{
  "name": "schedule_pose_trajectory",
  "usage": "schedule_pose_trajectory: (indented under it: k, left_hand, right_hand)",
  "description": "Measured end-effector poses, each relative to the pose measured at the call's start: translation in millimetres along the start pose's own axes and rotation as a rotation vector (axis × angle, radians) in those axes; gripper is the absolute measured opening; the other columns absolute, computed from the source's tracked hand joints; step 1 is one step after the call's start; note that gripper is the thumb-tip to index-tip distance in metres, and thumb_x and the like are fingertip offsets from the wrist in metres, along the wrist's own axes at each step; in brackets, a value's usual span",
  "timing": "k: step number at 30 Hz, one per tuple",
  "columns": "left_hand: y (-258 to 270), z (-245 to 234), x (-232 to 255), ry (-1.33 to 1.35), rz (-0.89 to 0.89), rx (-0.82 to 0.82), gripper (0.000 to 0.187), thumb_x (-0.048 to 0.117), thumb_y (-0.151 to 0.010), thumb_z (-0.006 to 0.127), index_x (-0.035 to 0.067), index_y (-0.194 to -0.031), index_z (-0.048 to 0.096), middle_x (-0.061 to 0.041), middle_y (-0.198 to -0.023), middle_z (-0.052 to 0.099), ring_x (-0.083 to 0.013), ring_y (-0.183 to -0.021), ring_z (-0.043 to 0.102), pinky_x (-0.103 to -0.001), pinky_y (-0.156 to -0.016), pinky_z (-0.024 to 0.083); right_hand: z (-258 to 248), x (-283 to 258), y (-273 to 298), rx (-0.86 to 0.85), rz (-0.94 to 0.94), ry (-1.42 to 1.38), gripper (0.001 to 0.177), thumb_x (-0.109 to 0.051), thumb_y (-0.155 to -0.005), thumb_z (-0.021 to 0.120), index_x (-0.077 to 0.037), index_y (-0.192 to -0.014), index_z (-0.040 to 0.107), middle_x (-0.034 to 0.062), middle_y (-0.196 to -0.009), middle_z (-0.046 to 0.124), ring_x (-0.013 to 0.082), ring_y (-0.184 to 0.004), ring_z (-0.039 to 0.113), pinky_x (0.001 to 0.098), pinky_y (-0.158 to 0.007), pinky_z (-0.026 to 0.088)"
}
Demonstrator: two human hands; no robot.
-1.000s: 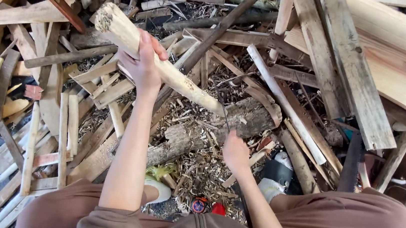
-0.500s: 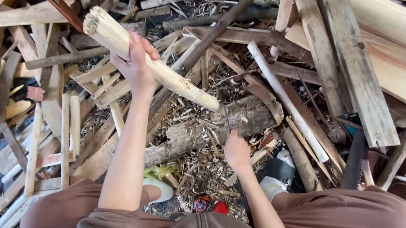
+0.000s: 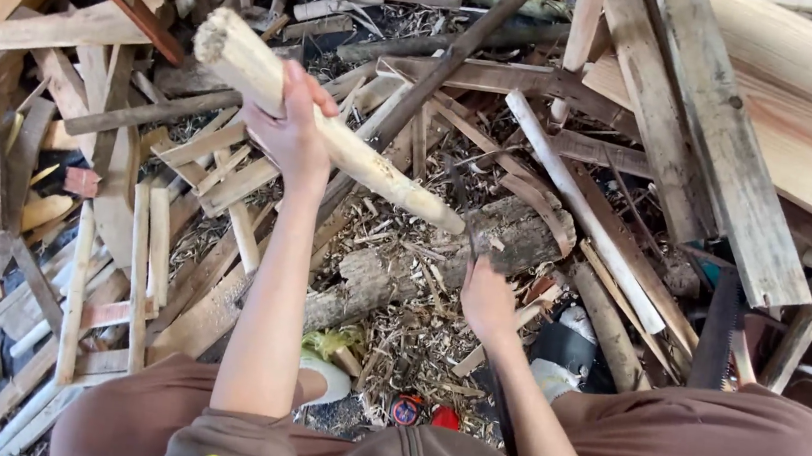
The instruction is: Shaving bark and wood from a branch using a billhook
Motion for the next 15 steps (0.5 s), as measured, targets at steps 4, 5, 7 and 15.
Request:
schedule_pose_trajectory:
  k: [4,5,7,15]
  left_hand:
    - [1,11,14,0.015,-0.006,0.011,0.012,0.014,-0.096,0.064,0.007,-0.091,0.056,-0.005,-0.052,0.055,-0.0132,-0.044,0.058,-0.025,-0.047,0.048]
    - [2,10,15,0.013,-0.001,0.017,0.012,0.014,-0.096,0.064,0.007,-0.091,0.056,-0.005,-0.052,0.055,-0.0132,-0.044,0.058,-0.025,-0.047,0.048]
    - [4,10,10,0.012,-0.01,0.026,0.012,0.017,-0.098,0.064,0.009,-0.093,0.058,-0.004,-0.055,0.057,-0.0122,-0.045,0.06,-0.023,-0.048,0.048]
    - [2,1,-5,0.137,-0.079,-0.056,0.022,0.01,-0.094,0.066,-0.002,-0.109,0.055,-0.005,-0.071,0.059,-0.0127,-0.052,0.055,-0.025,-0.044,0.051]
  right_hand:
    - [67,93,-56,-0.047,0.04,0.046,0.044,-0.02,-0.105,0.036,0.013,-0.122,0.059,0.0362,-0.09,0.071,0.0484,-0.089,0.074,0.0569,-0.075,0.061]
    - [46,72,-40,-0.048,0.033,0.051,0.044,-0.02,-0.105,0.036,0.013,-0.122,0.059,0.0362,-0.09,0.071,0.0484,-0.089,0.074,0.0569,-0.075,0.061]
    - [0,35,-12,0.012,0.047,0.038,0.048,-0.028,-0.107,0.035,0.011,-0.123,0.059,0.038,-0.096,0.071,0.0543,-0.096,0.071,0.0631,-0.08,0.057]
    - [-18,-3,25,0.068,-0.022,-0.051,0.029,-0.018,-0.108,0.04,0.007,-0.112,0.055,0.019,-0.078,0.069,0.0256,-0.054,0.066,0.0359,-0.049,0.057]
Point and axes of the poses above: each hand's wrist, its own y-axis away from the middle knuckle, its own z-axis out of the palm, x = y × z, the point moved 3 cm from there along -y, towards the middle knuckle
